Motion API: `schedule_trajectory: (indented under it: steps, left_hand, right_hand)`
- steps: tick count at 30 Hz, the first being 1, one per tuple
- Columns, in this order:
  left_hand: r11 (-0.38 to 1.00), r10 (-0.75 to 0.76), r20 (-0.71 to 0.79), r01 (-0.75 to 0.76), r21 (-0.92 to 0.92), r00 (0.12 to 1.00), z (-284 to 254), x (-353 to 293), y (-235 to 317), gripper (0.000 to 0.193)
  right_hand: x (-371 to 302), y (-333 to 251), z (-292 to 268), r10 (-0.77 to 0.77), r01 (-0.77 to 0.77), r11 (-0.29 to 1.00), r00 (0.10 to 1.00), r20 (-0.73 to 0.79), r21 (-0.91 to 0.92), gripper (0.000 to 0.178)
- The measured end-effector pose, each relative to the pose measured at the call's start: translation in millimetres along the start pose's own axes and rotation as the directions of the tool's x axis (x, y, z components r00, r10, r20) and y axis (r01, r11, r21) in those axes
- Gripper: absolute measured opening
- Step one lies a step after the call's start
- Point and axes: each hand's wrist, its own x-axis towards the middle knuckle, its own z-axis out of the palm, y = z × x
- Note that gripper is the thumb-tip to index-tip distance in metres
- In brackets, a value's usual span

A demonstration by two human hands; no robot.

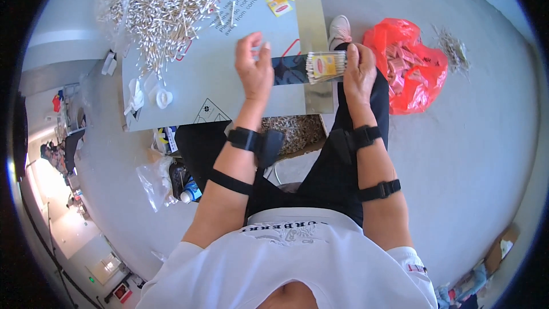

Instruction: Placing cotton swabs into small plastic packets and sealing them.

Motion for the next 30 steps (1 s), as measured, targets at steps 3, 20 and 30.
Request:
schedule_trajectory:
  steps: [3,20,30]
  left_hand:
    - [0.904,-0.012,-0.04,0.028,0.426,0.999,-28,45,-28,0.025]
    - [0.889,0.036,0.515,-0.263,0.374,0.856,-121,-51,6,0.011]
    - [0.945,-0.015,0.248,-0.068,0.32,0.969,-137,18,-52,0.021]
  right_hand:
    - [2,-23,-3,-0.291,0.257,0.926,0.952,-0.091,-0.275,0.024]
    - [-59,-85,75,-0.405,0.395,0.91,0.783,0.472,0.124,0.018]
    - [-61,-79,84,-0.496,0.572,0.82,0.711,0.498,-0.001,0.012]
